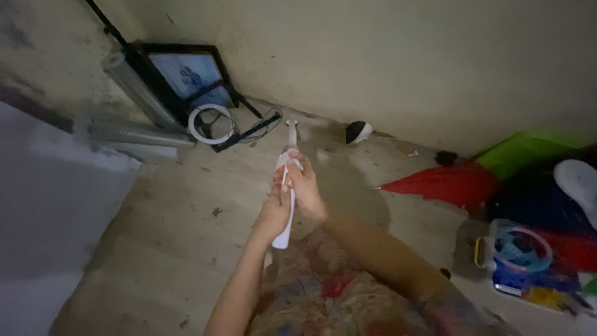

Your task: Vacuum the floor with a handheld vacuum cleaner.

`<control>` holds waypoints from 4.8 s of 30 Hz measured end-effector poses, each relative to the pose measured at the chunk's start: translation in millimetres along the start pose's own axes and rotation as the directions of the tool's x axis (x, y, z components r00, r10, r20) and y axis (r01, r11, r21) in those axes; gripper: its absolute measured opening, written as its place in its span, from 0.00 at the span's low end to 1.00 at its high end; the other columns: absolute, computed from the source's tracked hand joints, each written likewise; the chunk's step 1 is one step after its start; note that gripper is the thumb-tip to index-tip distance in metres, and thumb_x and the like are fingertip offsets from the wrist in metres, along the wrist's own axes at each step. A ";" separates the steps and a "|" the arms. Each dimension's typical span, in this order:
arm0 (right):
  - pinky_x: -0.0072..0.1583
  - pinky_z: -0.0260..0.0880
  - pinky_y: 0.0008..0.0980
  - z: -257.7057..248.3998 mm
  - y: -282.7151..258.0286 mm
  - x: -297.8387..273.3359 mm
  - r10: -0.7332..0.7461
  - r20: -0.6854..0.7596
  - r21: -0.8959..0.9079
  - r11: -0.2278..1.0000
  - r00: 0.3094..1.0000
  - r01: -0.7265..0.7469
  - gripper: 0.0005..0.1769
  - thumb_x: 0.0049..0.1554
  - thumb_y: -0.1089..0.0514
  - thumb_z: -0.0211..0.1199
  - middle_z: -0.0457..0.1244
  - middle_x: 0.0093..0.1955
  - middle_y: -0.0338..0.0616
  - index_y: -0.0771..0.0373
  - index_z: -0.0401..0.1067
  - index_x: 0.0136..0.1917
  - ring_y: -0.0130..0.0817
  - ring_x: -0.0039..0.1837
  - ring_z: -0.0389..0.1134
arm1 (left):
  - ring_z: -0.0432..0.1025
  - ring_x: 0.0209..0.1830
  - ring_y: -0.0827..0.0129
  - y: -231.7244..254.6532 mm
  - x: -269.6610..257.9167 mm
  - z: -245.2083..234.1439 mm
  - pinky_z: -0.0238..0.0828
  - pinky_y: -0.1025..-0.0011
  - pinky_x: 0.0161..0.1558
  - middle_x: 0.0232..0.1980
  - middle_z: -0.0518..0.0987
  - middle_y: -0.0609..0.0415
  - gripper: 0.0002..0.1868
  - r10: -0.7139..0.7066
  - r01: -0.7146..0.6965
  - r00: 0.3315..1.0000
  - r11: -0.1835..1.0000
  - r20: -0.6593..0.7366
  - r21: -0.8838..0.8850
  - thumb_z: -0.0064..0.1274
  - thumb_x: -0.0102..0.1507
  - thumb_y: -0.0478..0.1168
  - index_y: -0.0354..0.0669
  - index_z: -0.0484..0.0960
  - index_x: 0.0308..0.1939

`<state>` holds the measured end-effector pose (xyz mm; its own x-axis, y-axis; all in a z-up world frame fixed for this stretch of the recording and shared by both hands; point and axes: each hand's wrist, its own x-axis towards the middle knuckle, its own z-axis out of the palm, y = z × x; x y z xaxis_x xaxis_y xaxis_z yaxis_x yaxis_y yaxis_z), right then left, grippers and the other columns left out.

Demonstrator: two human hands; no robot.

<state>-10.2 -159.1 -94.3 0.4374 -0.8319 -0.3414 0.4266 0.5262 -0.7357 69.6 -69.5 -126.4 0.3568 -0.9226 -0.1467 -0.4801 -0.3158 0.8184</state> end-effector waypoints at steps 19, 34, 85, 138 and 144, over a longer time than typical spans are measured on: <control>0.31 0.64 0.30 -60.2 25.8 32.8 -0.253 0.049 -0.344 0.904 0.966 0.254 0.11 0.67 0.58 0.53 0.63 0.33 0.41 0.60 0.68 0.61 0.26 0.29 0.63 | 0.78 0.41 0.51 63.3 -32.3 18.0 0.75 0.58 0.42 0.49 0.76 0.34 0.26 -0.211 0.248 0.953 0.955 0.216 -0.163 0.47 0.66 0.38 0.28 0.57 0.63; 0.26 0.56 0.31 -47.3 30.4 -5.0 -0.038 -0.086 -0.212 0.977 0.996 0.019 0.11 0.67 0.52 0.51 0.63 0.29 0.42 0.54 0.64 0.60 0.29 0.23 0.58 | 0.74 0.56 0.37 21.0 -47.1 35.5 0.70 0.53 0.58 0.54 0.78 0.28 0.28 -0.070 0.072 0.997 0.994 0.032 -0.079 0.36 0.71 0.49 0.25 0.62 0.65; 0.36 0.73 0.33 -143.7 61.7 -177.5 -0.085 0.132 -0.516 0.845 0.988 0.142 0.15 0.69 0.50 0.46 0.60 0.42 0.39 0.58 0.63 0.64 0.26 0.36 0.64 | 0.67 0.65 0.33 12.2 -222.3 121.7 0.63 0.51 0.65 0.63 0.71 0.22 0.37 -0.166 0.164 0.981 0.986 0.100 0.025 0.28 0.71 0.56 0.26 0.57 0.71; 0.33 0.67 0.35 63.5 172.6 -60.8 -0.114 0.051 -0.299 0.946 0.992 0.124 0.14 0.66 0.53 0.48 0.61 0.35 0.44 0.60 0.63 0.62 0.32 0.31 0.65 | 0.75 0.48 0.35 -83.0 -133.0 -111.2 0.74 0.50 0.43 0.49 0.77 0.27 0.21 -0.029 -0.013 0.973 0.984 0.230 0.179 0.37 0.72 0.47 0.33 0.68 0.60; 0.32 0.68 0.34 80.7 136.1 -55.0 0.025 0.012 -0.529 0.849 1.000 -0.014 0.16 0.68 0.48 0.42 0.61 0.37 0.41 0.55 0.57 0.65 0.30 0.31 0.64 | 0.72 0.55 0.34 -99.3 -100.8 -96.8 0.69 0.45 0.52 0.58 0.76 0.29 0.26 0.000 -0.006 0.999 0.992 0.050 0.127 0.34 0.73 0.51 0.32 0.67 0.65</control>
<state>87.7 -27.5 -128.4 0.4573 -0.8166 -0.3522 -0.0630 0.3653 -0.9287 158.9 76.3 -139.1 0.3166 -0.9324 -0.1744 -0.5803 -0.3358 0.7420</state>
